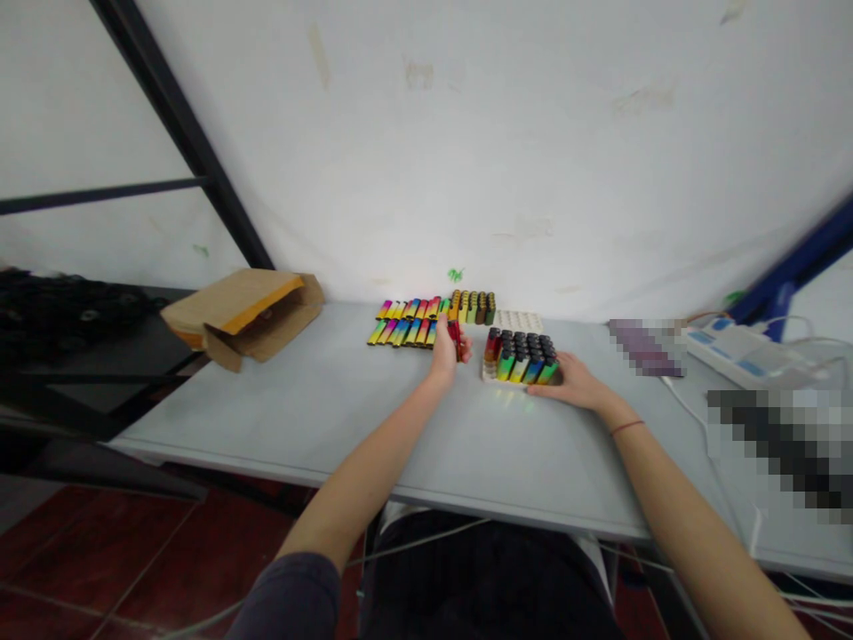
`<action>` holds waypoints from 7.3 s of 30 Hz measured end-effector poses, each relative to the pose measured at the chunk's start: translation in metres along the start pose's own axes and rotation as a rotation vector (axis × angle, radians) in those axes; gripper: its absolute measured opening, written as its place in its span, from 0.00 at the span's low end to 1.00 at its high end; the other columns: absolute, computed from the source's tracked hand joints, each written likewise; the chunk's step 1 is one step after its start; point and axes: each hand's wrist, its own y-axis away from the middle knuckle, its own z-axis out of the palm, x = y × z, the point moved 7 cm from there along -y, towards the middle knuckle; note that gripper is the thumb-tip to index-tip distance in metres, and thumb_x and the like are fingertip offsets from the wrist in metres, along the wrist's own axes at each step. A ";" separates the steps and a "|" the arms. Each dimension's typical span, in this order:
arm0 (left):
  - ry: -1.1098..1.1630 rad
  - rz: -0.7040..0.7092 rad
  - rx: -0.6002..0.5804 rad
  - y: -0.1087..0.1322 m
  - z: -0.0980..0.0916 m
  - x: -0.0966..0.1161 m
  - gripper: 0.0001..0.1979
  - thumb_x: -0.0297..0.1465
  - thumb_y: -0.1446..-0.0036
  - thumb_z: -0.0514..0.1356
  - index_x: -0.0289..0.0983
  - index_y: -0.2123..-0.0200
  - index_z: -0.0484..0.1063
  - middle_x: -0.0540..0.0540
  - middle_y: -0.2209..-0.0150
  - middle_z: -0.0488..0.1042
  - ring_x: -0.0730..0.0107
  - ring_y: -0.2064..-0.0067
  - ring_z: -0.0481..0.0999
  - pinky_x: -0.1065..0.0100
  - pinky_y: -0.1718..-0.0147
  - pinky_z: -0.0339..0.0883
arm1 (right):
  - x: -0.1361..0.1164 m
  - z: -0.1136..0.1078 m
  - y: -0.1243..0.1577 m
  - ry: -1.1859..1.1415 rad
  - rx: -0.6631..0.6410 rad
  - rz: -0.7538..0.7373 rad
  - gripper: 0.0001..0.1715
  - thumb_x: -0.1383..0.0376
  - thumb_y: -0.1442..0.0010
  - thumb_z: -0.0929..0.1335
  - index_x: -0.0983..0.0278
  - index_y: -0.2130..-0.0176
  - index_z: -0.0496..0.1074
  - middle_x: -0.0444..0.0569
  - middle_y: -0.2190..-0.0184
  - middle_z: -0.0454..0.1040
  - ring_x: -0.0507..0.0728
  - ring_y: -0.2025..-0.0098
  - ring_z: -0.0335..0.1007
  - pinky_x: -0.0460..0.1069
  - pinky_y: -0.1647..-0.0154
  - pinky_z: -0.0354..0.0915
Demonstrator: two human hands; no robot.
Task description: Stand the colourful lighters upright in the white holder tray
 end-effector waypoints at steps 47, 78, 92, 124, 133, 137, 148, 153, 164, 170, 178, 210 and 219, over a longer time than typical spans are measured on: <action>-0.196 0.047 -0.008 0.000 0.003 -0.011 0.23 0.45 0.30 0.52 0.40 0.75 0.62 0.56 0.83 0.55 0.76 0.81 0.53 0.73 0.80 0.47 | -0.009 -0.005 0.000 -0.057 -0.009 0.033 0.39 0.37 0.50 0.78 0.60 0.50 0.81 0.54 0.52 0.85 0.73 0.48 0.79 0.64 0.45 0.75; -0.815 0.552 -0.412 0.008 0.019 0.022 0.08 0.31 0.45 0.71 0.44 0.60 0.81 0.49 0.61 0.83 0.65 0.63 0.80 0.66 0.52 0.70 | -0.010 -0.006 0.000 -0.056 0.004 0.049 0.37 0.39 0.50 0.78 0.60 0.50 0.82 0.55 0.52 0.86 0.74 0.48 0.80 0.65 0.45 0.75; -1.334 0.596 0.337 -0.009 -0.062 0.098 0.20 0.29 0.28 0.50 0.39 0.45 0.81 0.35 0.42 0.79 0.48 0.37 0.74 0.52 0.39 0.62 | -0.002 -0.002 0.001 0.007 0.011 0.044 0.37 0.40 0.49 0.78 0.61 0.49 0.81 0.57 0.49 0.84 0.76 0.45 0.78 0.68 0.41 0.72; 0.063 0.109 0.326 -0.042 -0.122 0.085 0.23 0.15 0.38 0.58 0.39 0.43 0.74 0.51 0.68 0.77 0.80 0.76 0.71 0.78 0.77 0.60 | 0.002 -0.001 0.001 0.000 0.014 0.026 0.36 0.40 0.48 0.77 0.62 0.51 0.81 0.58 0.50 0.84 0.74 0.48 0.78 0.66 0.43 0.73; 0.169 -0.220 -0.022 -0.023 -0.039 0.029 0.10 0.38 0.28 0.60 0.37 0.60 0.71 0.55 0.75 0.69 0.83 0.83 0.60 0.78 0.82 0.55 | 0.001 0.000 0.001 0.005 0.011 0.018 0.38 0.40 0.47 0.77 0.62 0.49 0.80 0.59 0.48 0.84 0.76 0.46 0.78 0.68 0.41 0.72; 0.084 -0.141 -0.061 -0.014 -0.020 0.017 0.11 0.39 0.30 0.63 0.38 0.59 0.69 0.56 0.75 0.69 0.80 0.82 0.64 0.77 0.80 0.59 | 0.002 -0.001 0.001 0.012 0.011 0.031 0.38 0.39 0.48 0.77 0.62 0.49 0.81 0.58 0.49 0.84 0.76 0.46 0.78 0.68 0.42 0.72; 0.050 -0.160 -0.058 -0.001 -0.004 -0.003 0.29 0.56 0.28 0.45 0.41 0.74 0.60 0.58 0.84 0.54 0.78 0.86 0.51 0.75 0.84 0.48 | 0.000 -0.001 0.000 -0.011 0.004 0.033 0.37 0.40 0.49 0.78 0.61 0.50 0.81 0.57 0.50 0.85 0.74 0.47 0.79 0.65 0.44 0.74; 0.018 -0.197 -0.106 -0.001 0.000 -0.011 0.26 0.47 0.27 0.46 0.40 0.75 0.59 0.59 0.86 0.49 0.79 0.86 0.46 0.75 0.85 0.45 | -0.001 -0.001 0.000 0.007 0.001 0.021 0.37 0.40 0.48 0.77 0.63 0.51 0.80 0.60 0.49 0.84 0.76 0.47 0.78 0.68 0.42 0.72; -0.091 -0.217 -0.187 -0.002 0.007 -0.027 0.26 0.48 0.30 0.50 0.41 0.78 0.58 0.54 0.86 0.57 0.77 0.86 0.55 0.74 0.85 0.50 | -0.001 -0.002 0.001 -0.001 0.014 0.034 0.38 0.40 0.49 0.78 0.60 0.48 0.81 0.56 0.49 0.84 0.74 0.47 0.78 0.67 0.41 0.72; -0.096 -0.233 -0.110 0.001 0.005 -0.029 0.23 0.41 0.30 0.46 0.41 0.80 0.55 0.58 0.87 0.46 0.79 0.86 0.41 0.75 0.85 0.36 | -0.003 -0.002 0.000 -0.012 -0.005 0.032 0.37 0.39 0.50 0.77 0.61 0.52 0.81 0.56 0.52 0.85 0.74 0.49 0.79 0.65 0.44 0.74; -0.083 -0.207 -0.063 -0.002 0.002 -0.030 0.23 0.42 0.31 0.49 0.42 0.79 0.55 0.58 0.87 0.48 0.79 0.86 0.44 0.75 0.85 0.36 | -0.001 -0.002 0.000 -0.005 0.012 0.032 0.36 0.40 0.49 0.77 0.60 0.51 0.81 0.56 0.50 0.84 0.75 0.48 0.79 0.67 0.41 0.72; -0.131 0.041 -0.063 -0.007 -0.001 -0.019 0.08 0.33 0.32 0.58 0.41 0.66 0.65 0.55 0.77 0.67 0.77 0.80 0.64 0.76 0.80 0.56 | -0.005 -0.004 0.001 -0.023 0.012 0.041 0.36 0.40 0.50 0.78 0.61 0.52 0.81 0.57 0.51 0.85 0.75 0.47 0.79 0.68 0.43 0.74; -0.311 0.282 -0.203 0.002 0.007 0.014 0.06 0.24 0.47 0.72 0.38 0.66 0.81 0.44 0.60 0.80 0.66 0.56 0.78 0.76 0.65 0.69 | -0.013 -0.007 0.000 -0.112 0.016 0.051 0.37 0.40 0.52 0.79 0.61 0.52 0.82 0.56 0.51 0.86 0.75 0.47 0.80 0.65 0.44 0.76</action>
